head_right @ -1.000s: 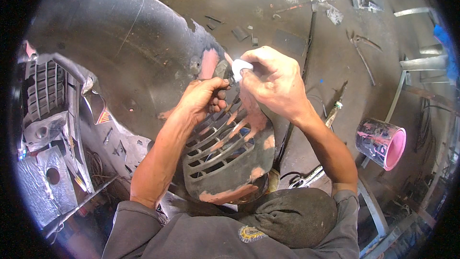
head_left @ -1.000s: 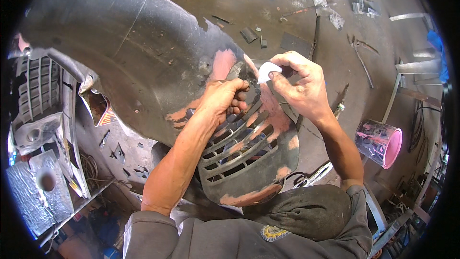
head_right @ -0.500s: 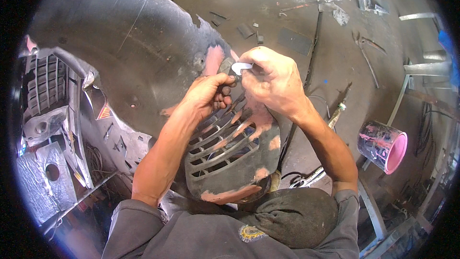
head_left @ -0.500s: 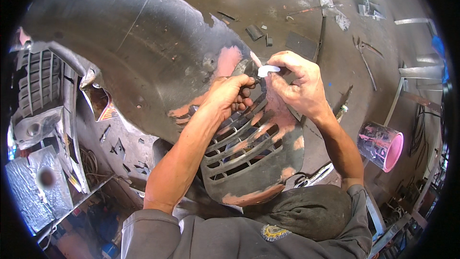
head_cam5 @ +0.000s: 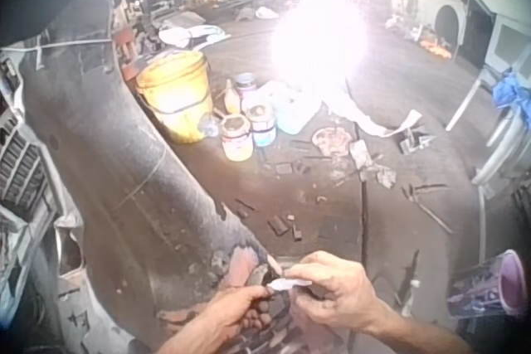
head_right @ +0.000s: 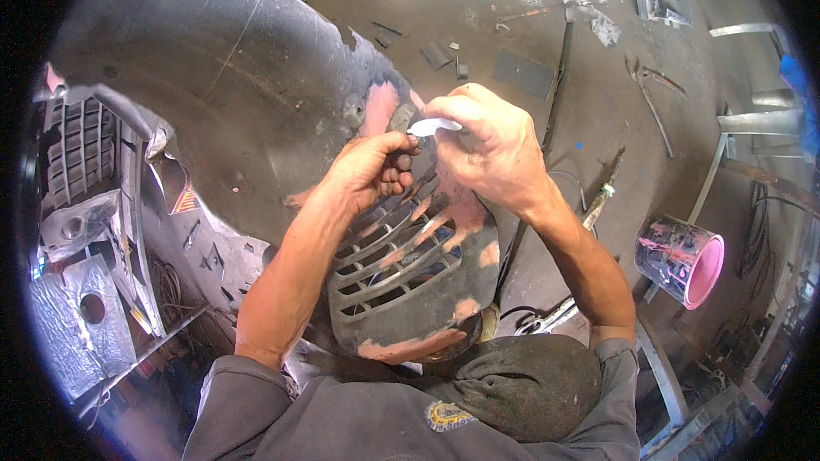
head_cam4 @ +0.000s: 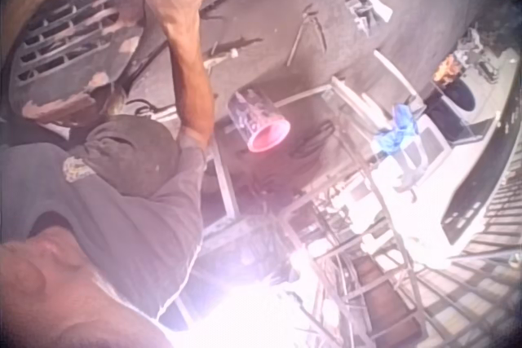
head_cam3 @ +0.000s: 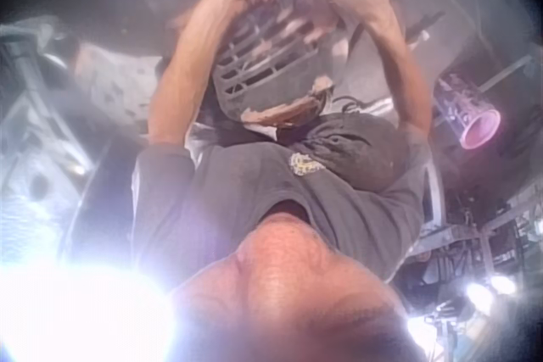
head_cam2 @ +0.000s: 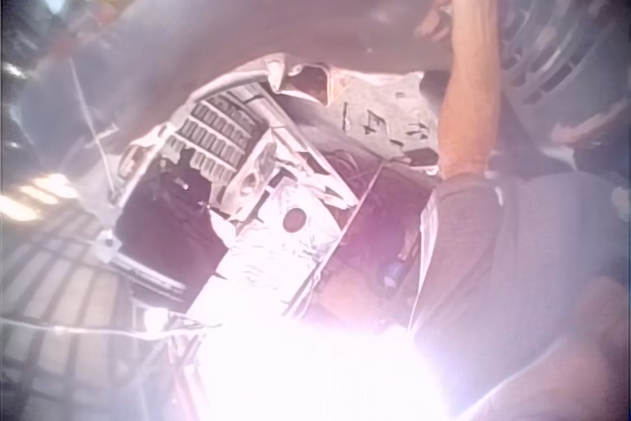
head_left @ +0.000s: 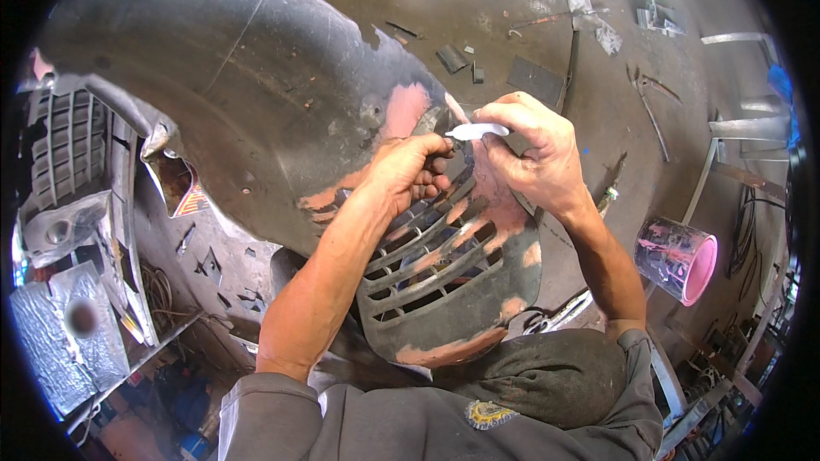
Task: The person applies a white substance from a small tube to a damaged area on a black plastic grille-like part, then uses a soldering iron to heat and fuse the material. They repeatedly apply the substance and heat it, smoothing the area with their fingers and a small tool.
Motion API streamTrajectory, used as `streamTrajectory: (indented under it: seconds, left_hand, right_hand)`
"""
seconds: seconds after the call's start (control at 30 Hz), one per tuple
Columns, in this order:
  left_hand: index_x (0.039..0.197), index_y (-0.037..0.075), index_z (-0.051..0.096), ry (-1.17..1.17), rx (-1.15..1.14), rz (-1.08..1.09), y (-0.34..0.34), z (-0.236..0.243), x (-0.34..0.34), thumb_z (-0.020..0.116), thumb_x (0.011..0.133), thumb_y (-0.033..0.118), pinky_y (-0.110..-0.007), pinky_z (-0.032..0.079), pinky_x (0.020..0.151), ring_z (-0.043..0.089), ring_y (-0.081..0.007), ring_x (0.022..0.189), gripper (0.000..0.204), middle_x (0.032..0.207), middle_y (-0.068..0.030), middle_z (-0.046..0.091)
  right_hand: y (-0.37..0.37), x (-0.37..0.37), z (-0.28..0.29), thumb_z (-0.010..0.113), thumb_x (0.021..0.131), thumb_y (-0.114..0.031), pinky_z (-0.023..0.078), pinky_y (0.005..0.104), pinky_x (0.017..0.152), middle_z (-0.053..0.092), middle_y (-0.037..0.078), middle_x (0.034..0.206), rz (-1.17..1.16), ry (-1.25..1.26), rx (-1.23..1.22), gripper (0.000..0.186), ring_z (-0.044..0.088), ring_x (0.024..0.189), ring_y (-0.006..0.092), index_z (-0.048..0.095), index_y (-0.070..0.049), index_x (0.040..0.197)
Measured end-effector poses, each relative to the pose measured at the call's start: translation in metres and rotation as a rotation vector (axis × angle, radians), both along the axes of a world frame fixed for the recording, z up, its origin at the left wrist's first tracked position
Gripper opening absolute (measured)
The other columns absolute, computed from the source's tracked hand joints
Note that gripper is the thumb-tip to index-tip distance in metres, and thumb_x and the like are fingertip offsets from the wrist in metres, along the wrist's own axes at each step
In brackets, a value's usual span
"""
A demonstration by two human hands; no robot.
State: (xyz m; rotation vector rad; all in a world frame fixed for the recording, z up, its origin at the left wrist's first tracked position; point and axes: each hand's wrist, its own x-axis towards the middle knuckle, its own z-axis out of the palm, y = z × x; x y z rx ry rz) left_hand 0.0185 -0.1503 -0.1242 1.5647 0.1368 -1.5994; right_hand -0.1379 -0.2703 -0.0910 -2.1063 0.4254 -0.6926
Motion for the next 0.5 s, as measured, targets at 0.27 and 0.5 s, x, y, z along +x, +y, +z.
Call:
streamTrajectory:
  seconds: [0.27,0.5]
  left_hand:
    - [0.093,0.003,0.066,-0.015,0.009,-0.01,0.0015,0.0053,0.0008,0.067,0.086,0.02,-0.022,0.048,0.046,0.063,-0.0111,0.053,0.018,0.071,-0.0025,0.064]
    - [0.088,0.003,0.065,-0.048,-0.003,-0.003,0.0002,0.0058,-0.002,0.066,0.085,0.019,-0.021,0.047,0.044,0.062,-0.0104,0.052,0.016,0.069,-0.0026,0.064]
  right_hand:
    - [0.0019,0.0004,0.0051,0.066,0.071,0.005,0.052,0.0281,0.071,0.065,0.011,0.09,0.008,0.085,-0.05,0.032,0.066,0.079,0.0219,0.068,-0.001,0.103]
    - [0.0024,0.0,0.0057,0.065,0.072,0.005,0.052,0.0282,0.07,0.066,0.011,0.09,-0.02,0.091,-0.07,0.032,0.067,0.079,0.0222,0.068,-0.001,0.104]
